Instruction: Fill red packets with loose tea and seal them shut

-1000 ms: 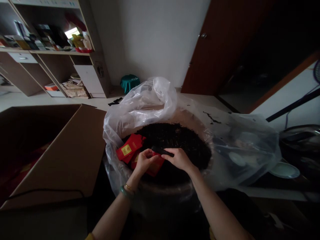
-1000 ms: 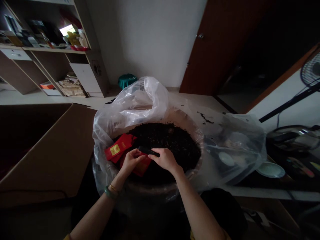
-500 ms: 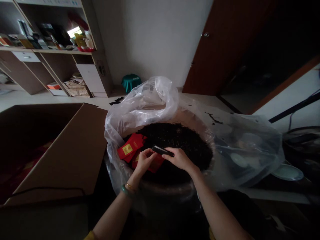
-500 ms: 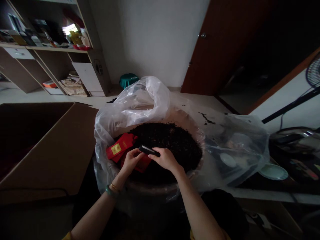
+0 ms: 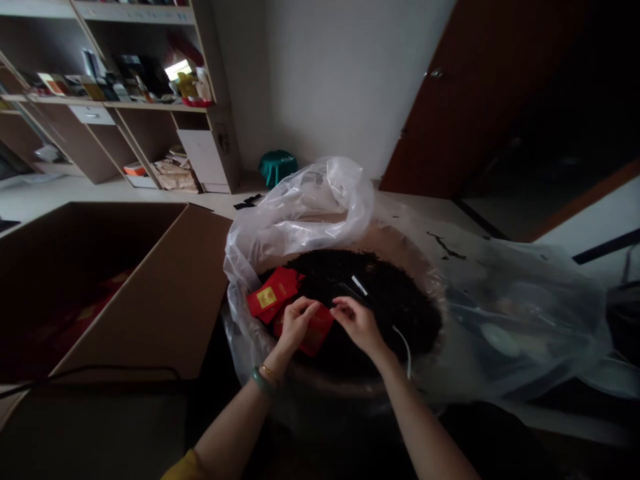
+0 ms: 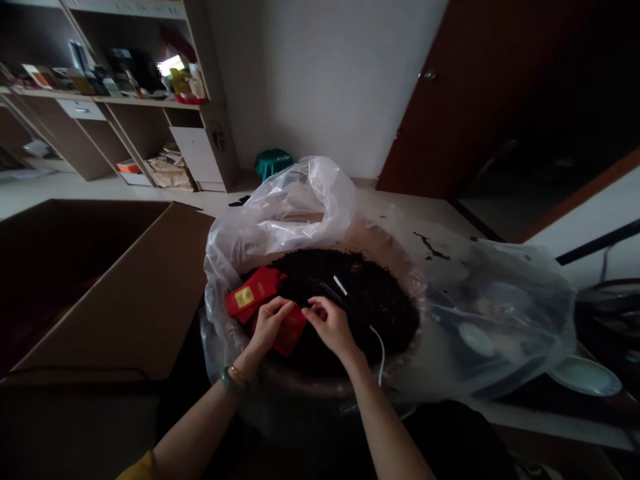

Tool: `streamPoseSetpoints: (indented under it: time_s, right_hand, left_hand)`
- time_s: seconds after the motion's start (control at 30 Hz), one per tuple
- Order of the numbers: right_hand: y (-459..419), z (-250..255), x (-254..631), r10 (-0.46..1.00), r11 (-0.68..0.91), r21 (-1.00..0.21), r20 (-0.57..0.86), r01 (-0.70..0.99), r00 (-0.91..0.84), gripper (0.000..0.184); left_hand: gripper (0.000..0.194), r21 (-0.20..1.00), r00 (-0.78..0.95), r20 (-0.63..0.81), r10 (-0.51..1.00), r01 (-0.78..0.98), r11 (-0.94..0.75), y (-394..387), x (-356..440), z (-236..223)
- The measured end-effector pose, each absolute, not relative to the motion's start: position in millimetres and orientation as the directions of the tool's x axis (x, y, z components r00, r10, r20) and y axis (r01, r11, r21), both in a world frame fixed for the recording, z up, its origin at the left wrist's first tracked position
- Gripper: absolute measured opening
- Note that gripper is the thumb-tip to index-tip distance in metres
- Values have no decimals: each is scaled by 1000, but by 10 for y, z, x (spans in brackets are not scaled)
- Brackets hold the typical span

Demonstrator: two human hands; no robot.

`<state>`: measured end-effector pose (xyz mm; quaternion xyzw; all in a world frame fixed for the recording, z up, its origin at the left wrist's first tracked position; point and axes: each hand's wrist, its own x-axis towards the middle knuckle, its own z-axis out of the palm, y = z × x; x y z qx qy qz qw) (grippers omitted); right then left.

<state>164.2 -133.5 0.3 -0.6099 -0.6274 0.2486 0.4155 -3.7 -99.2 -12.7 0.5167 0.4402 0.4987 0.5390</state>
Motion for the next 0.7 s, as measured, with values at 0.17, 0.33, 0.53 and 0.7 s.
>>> streamPoseSetpoints:
  time_s: [0.17, 0.33, 0.53, 0.7]
  right_hand:
    - [-1400, -54, 1394, 965, 55, -927, 145, 371, 220, 32]
    - [-1324, -220, 1576, 861, 10, -987, -73, -158, 504, 46]
    - [-1298, -341, 1688, 840, 47, -921, -173, -386, 515, 48]
    - [-1283, -376, 1654, 850, 15, -947, -157, -321, 502, 50]
  left_hand:
    - [29, 992, 197, -29, 980, -116, 53, -1025, -28, -125]
    - [38, 990, 421, -143, 896, 44, 137, -1093, 57, -213]
    - [41, 969, 65, 70, 995, -241, -53, -1017, -200, 223]
    - [63, 852, -489, 336, 805, -206, -481, -789, -609, 586]
